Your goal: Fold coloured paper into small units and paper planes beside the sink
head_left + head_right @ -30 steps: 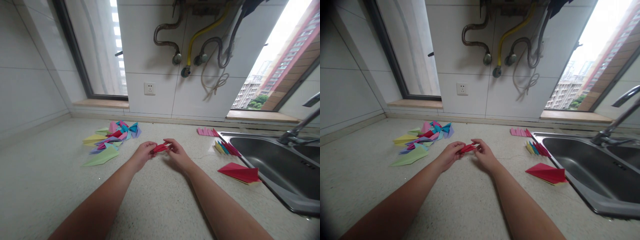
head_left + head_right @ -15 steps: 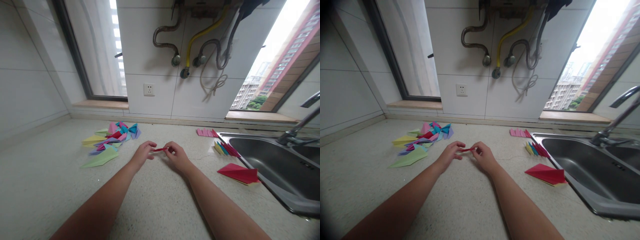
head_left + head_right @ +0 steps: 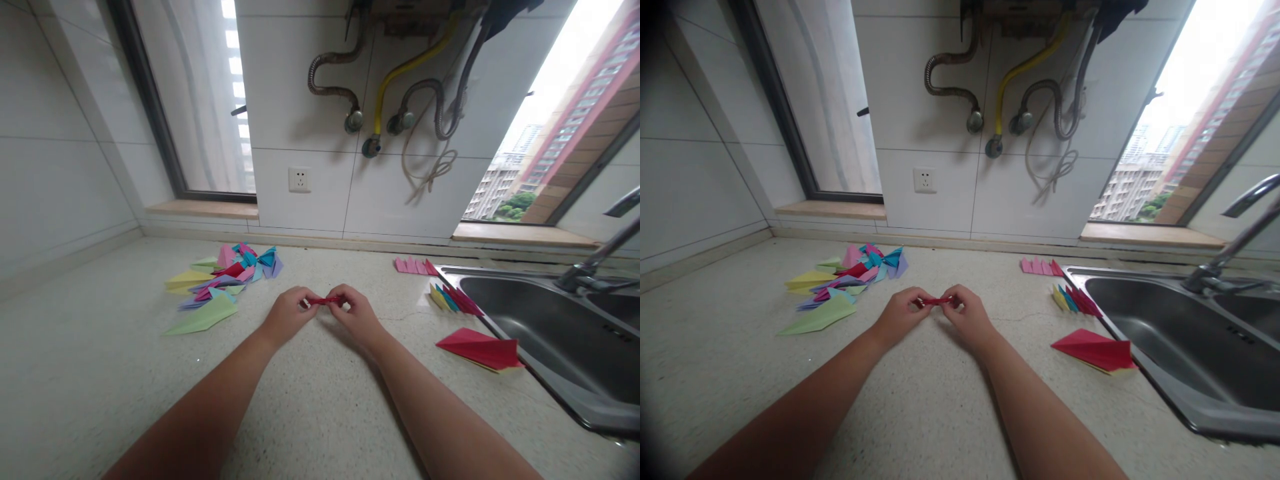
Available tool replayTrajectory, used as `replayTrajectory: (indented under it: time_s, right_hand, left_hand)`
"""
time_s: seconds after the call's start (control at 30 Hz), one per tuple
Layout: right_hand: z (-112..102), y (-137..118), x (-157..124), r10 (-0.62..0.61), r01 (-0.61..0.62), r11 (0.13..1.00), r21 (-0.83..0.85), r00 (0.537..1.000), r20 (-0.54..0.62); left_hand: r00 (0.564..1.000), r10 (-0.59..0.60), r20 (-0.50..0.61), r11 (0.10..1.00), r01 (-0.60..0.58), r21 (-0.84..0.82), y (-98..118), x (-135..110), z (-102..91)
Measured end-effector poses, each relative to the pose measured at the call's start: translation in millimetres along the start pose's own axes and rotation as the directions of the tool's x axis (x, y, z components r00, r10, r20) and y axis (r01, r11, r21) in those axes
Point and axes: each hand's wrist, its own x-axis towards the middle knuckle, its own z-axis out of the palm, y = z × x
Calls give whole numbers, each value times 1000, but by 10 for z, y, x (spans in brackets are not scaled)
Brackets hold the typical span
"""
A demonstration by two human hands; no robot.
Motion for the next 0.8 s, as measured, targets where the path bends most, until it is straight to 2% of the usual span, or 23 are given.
replayTrajectory:
  time_s: [0.3, 0.57, 0.67, 0.8]
  right_hand:
    - [-26, 7, -12, -124, 115, 985, -130, 991, -58]
    - [-47, -52, 13, -206, 210, 962, -174, 978, 40]
    - [-59, -67, 21, -194, 195, 962, -190, 981, 25]
    - [-93, -78, 29, -150, 131, 964, -233, 986, -67]
  left_hand:
    - [1000, 2, -19, 1000, -2, 23, 38, -5, 28]
    - [994, -60, -94, 997, 65, 50, 51, 7, -15]
    - [996, -49, -79, 998, 52, 35, 72, 14, -33]
    - [1000, 8, 0, 998, -8, 62, 99, 19, -43]
